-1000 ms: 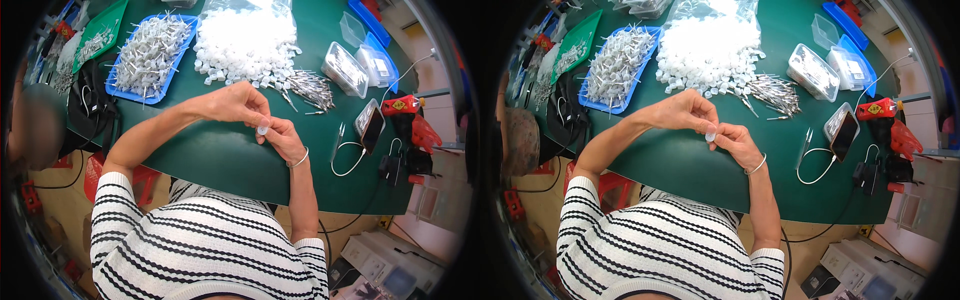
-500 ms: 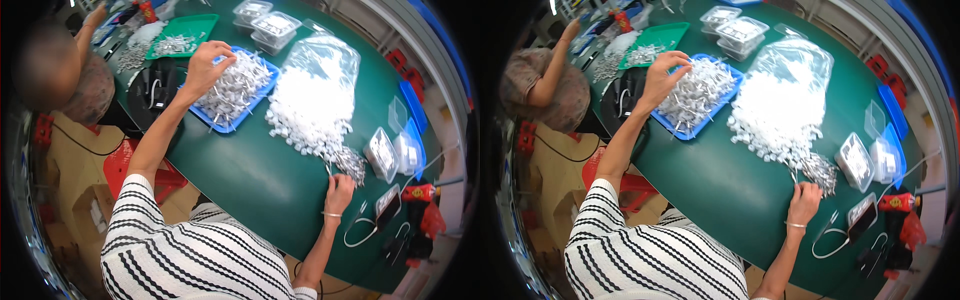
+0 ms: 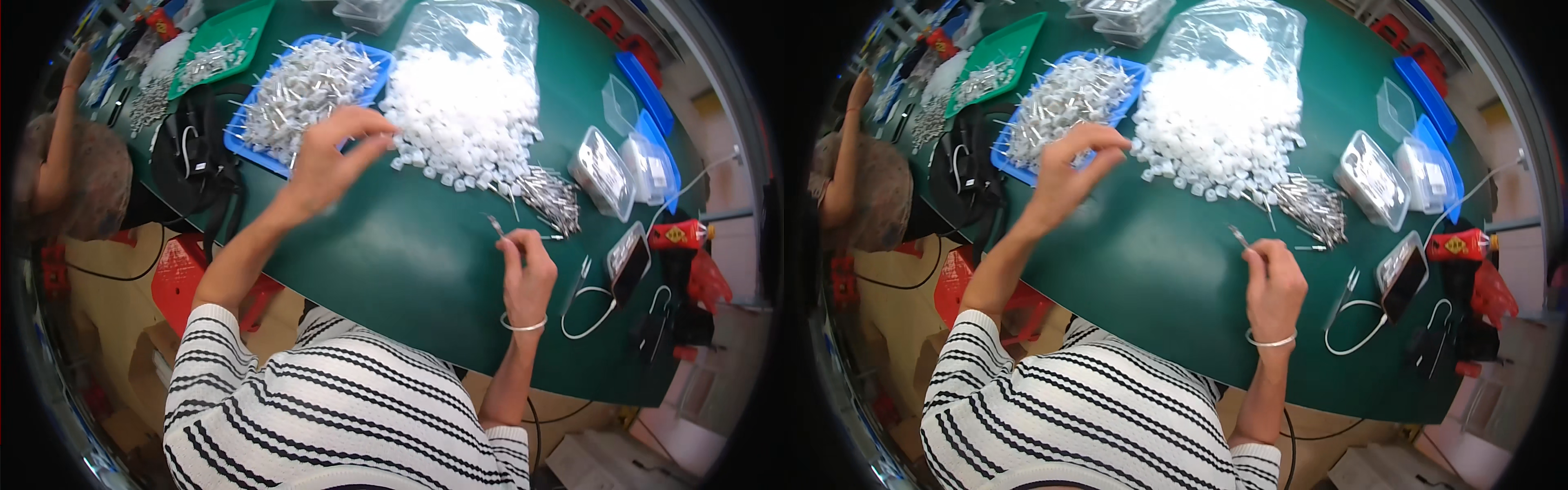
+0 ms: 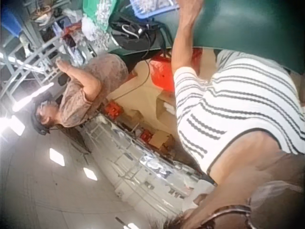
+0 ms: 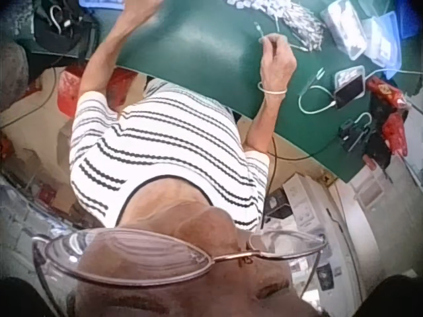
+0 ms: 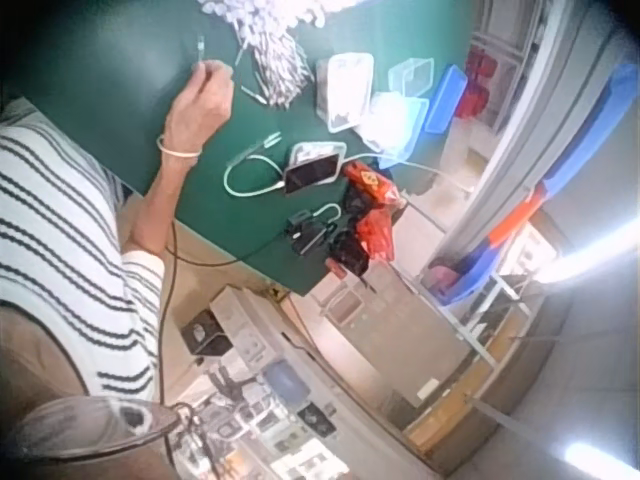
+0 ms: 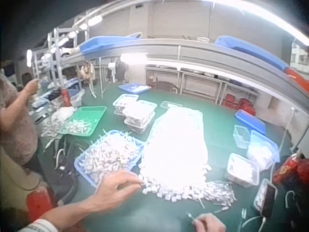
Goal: The person repeatedly picks up small white plastic caps and metal pins from a green table, inserts the pins into the caps, and places the assembled units into a blue tray. The process is continuous and repetitive throughout the clip.
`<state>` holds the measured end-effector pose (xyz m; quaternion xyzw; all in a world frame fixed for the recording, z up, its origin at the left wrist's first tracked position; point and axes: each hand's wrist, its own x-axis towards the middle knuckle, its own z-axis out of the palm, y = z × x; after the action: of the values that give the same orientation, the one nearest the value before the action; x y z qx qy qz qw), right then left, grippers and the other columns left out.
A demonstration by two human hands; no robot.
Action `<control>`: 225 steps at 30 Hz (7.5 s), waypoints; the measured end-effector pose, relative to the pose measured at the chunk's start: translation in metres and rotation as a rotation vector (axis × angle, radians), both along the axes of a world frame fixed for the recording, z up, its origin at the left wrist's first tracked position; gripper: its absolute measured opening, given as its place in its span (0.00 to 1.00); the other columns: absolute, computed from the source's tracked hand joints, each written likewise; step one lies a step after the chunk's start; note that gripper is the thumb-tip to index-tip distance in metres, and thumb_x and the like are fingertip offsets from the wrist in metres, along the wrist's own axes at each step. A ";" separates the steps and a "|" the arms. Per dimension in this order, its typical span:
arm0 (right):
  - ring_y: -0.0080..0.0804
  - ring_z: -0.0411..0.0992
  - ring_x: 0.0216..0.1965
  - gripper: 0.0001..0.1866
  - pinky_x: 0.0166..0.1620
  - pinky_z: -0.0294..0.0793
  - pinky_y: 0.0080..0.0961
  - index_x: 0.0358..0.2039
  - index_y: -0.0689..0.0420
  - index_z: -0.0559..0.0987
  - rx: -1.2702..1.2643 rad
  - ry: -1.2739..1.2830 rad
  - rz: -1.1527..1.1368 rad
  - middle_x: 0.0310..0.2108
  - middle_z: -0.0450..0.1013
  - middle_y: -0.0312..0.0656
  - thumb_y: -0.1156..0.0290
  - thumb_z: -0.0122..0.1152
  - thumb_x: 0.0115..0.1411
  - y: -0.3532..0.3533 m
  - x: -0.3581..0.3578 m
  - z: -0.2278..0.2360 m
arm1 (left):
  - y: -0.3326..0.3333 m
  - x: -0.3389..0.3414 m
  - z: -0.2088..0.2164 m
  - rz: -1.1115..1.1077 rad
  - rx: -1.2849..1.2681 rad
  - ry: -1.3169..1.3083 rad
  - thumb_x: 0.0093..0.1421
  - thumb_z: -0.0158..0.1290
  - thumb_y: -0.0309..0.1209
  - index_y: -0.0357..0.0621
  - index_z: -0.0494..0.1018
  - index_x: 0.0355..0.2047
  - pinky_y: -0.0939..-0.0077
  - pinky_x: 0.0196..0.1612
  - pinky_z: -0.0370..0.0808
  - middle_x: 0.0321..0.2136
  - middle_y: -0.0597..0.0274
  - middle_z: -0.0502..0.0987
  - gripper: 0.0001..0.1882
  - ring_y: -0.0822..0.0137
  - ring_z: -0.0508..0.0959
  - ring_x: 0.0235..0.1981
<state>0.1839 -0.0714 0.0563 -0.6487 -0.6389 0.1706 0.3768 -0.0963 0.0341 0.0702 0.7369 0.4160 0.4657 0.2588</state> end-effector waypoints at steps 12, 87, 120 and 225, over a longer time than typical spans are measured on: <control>0.31 0.72 0.31 0.08 0.34 0.71 0.26 0.33 0.60 0.74 -0.044 0.130 0.161 0.27 0.73 0.39 0.82 0.63 0.52 -0.007 -0.008 0.004 | -0.039 0.074 -0.029 -0.347 -0.408 -0.068 0.55 0.60 0.25 0.36 0.77 0.37 0.81 0.36 0.74 0.29 0.61 0.80 0.09 0.73 0.78 0.30; 0.31 0.77 0.36 0.08 0.42 0.77 0.26 0.39 0.61 0.73 -0.064 1.429 0.141 0.35 0.77 0.46 0.71 0.56 0.64 0.008 -0.023 -0.049 | -0.040 0.101 -0.060 -0.396 -0.878 -0.569 0.62 0.54 0.29 0.34 0.77 0.38 0.81 0.35 0.76 0.33 0.59 0.80 0.10 0.74 0.78 0.33; 0.22 0.74 0.30 0.05 0.36 0.74 0.17 0.33 0.62 0.76 0.189 0.669 -0.025 0.30 0.75 0.37 0.76 0.63 0.58 0.005 -0.024 -0.036 | -0.033 0.095 -0.071 -0.546 -1.414 -0.925 0.61 0.54 0.27 0.35 0.72 0.48 0.85 0.41 0.78 0.37 0.58 0.79 0.16 0.71 0.80 0.39; 0.30 0.75 0.28 0.05 0.32 0.75 0.22 0.31 0.62 0.77 0.247 0.435 0.054 0.29 0.76 0.41 0.81 0.64 0.53 0.007 -0.016 -0.036 | -0.037 0.099 -0.067 -0.498 -1.386 -0.873 0.62 0.54 0.26 0.35 0.73 0.45 0.86 0.41 0.79 0.35 0.59 0.78 0.12 0.74 0.79 0.37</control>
<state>0.1681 -0.0647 0.0202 -0.5284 -0.5758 0.2371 0.5771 0.0028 -0.0029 0.0031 0.2369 0.2958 0.2779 0.8827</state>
